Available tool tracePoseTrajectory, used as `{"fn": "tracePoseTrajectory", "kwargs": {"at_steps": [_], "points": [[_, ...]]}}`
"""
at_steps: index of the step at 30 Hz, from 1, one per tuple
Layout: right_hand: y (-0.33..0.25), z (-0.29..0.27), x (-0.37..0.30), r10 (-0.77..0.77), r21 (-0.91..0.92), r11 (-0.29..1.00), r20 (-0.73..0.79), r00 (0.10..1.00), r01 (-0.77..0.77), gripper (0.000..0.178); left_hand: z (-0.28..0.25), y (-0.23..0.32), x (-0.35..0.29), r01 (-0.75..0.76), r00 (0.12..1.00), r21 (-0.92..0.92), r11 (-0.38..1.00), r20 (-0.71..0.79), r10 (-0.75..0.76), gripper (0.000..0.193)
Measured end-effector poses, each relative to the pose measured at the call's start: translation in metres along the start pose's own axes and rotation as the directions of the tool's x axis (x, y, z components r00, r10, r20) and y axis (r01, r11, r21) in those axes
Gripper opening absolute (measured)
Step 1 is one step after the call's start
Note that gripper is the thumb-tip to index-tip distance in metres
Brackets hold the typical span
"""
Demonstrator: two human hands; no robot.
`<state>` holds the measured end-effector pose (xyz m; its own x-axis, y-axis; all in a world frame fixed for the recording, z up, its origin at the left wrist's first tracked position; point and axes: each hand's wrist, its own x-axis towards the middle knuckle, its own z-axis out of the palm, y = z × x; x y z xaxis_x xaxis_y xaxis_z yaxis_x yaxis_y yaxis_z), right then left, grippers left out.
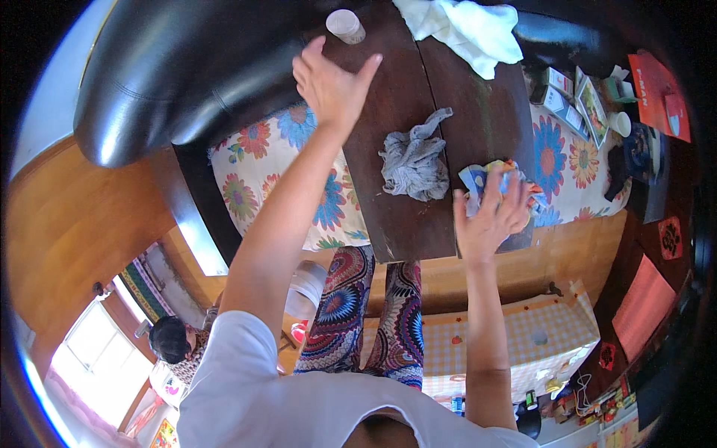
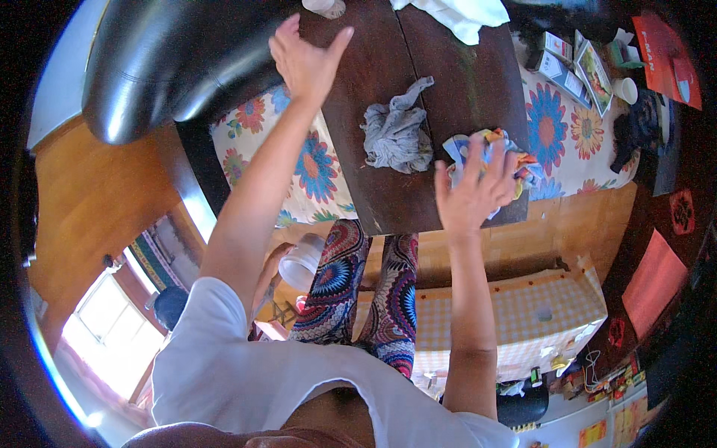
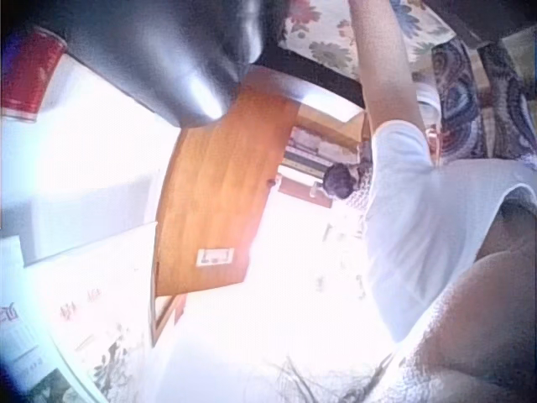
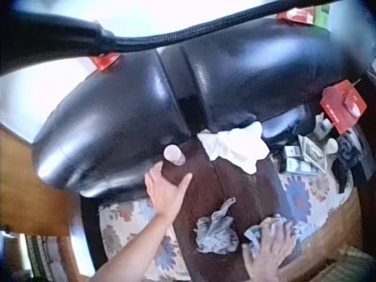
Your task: The person clears items from a low wooden table, wipes the surface with a cloth, and then cleans a small white cup. The person uses a gray cloth and a colorful cloth to wipe the table and the cup.
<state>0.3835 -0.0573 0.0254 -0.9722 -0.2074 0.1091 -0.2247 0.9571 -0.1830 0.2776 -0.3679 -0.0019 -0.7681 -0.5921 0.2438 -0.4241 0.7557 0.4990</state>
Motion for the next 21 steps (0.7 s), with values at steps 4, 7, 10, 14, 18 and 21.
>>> {"fn": "tracePoseTrajectory", "kwargs": {"at_steps": [4,7,10,14,18,21], "points": [[-0.054,0.011,0.011,-0.301,0.311,0.912,0.071,0.951,0.265,0.078,0.014,-0.007,0.050,0.104,0.990,0.130,0.986,0.085,-0.115,0.087],[-0.064,0.047,0.014,-0.450,0.448,0.825,0.151,0.880,0.345,0.081,0.026,-0.031,0.059,0.041,0.986,0.007,0.999,0.164,-0.042,0.080],[-0.077,0.060,0.038,-0.427,0.426,0.845,0.172,0.888,0.324,0.083,-0.021,-0.034,0.046,-0.005,0.982,-0.234,0.972,0.185,0.050,0.072],[-0.118,0.091,0.128,-0.334,0.410,0.866,0.049,0.941,0.286,0.080,-0.091,-0.062,0.005,0.033,0.960,-0.348,0.937,0.272,0.067,0.066],[-0.174,0.132,0.240,-0.201,0.345,0.907,-0.146,0.969,0.240,0.064,-0.137,-0.099,-0.049,0.222,0.926,-0.460,0.860,0.376,-0.038,0.065],[-0.224,0.157,0.254,0.093,0.255,0.967,-0.249,0.964,-0.028,0.067,-0.158,-0.105,-0.070,0.302,0.917,-0.391,0.869,0.370,-0.152,0.064]]}}
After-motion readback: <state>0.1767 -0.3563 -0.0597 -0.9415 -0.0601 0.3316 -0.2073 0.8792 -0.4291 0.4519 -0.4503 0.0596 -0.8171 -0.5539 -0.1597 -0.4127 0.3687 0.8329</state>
